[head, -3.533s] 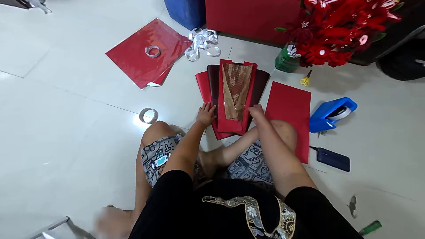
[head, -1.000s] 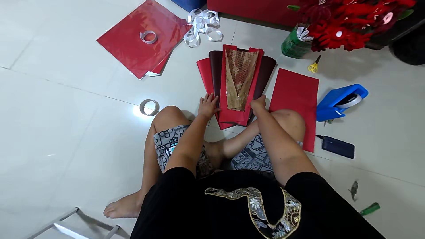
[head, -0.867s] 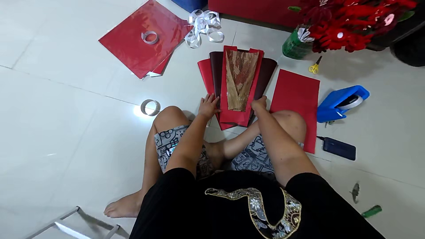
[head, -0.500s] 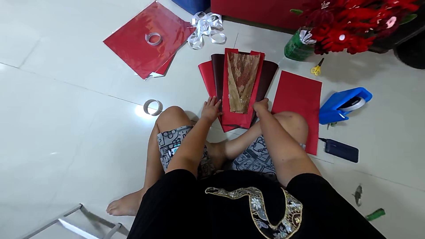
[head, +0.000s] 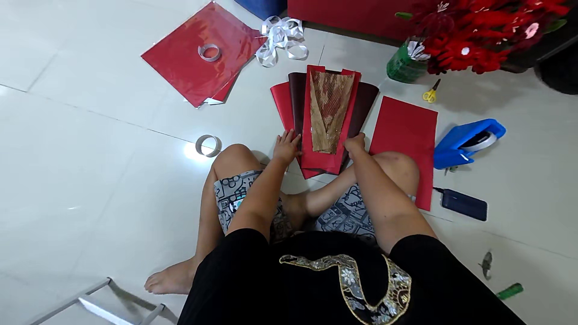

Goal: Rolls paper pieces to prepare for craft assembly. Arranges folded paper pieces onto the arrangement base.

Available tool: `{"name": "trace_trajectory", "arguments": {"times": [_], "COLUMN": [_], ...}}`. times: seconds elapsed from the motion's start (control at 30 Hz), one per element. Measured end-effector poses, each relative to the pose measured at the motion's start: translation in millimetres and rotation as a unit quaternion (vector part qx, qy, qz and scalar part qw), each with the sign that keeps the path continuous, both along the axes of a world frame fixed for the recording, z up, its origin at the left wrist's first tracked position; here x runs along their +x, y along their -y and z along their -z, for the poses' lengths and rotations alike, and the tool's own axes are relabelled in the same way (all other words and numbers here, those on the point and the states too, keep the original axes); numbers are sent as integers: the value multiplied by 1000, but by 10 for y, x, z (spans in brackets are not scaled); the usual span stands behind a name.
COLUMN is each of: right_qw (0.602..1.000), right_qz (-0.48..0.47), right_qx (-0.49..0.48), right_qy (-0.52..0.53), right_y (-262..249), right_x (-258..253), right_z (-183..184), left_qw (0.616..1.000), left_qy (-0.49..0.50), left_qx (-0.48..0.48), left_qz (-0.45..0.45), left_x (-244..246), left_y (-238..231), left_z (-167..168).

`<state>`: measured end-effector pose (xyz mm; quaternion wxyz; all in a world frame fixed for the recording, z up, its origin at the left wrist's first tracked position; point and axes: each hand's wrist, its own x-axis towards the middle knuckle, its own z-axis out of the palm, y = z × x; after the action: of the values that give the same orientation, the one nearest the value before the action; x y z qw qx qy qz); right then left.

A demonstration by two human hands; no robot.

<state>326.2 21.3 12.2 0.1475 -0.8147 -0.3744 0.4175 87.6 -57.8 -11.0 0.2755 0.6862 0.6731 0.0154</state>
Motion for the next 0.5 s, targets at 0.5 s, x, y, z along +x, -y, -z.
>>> {"name": "trace_trajectory", "arguments": {"times": [0.5], "right_qw": [999], "right_qz": [24], "right_qx": [17], "right_qy": [-25], "right_y": [-69], "right_x": [-40], "right_z": [-68], "left_qw": [1000], "left_qy": [5], "left_qx": [-13], "left_qz": [-13], "left_x": [20], "left_y": [-128], "left_z": [-6]}}
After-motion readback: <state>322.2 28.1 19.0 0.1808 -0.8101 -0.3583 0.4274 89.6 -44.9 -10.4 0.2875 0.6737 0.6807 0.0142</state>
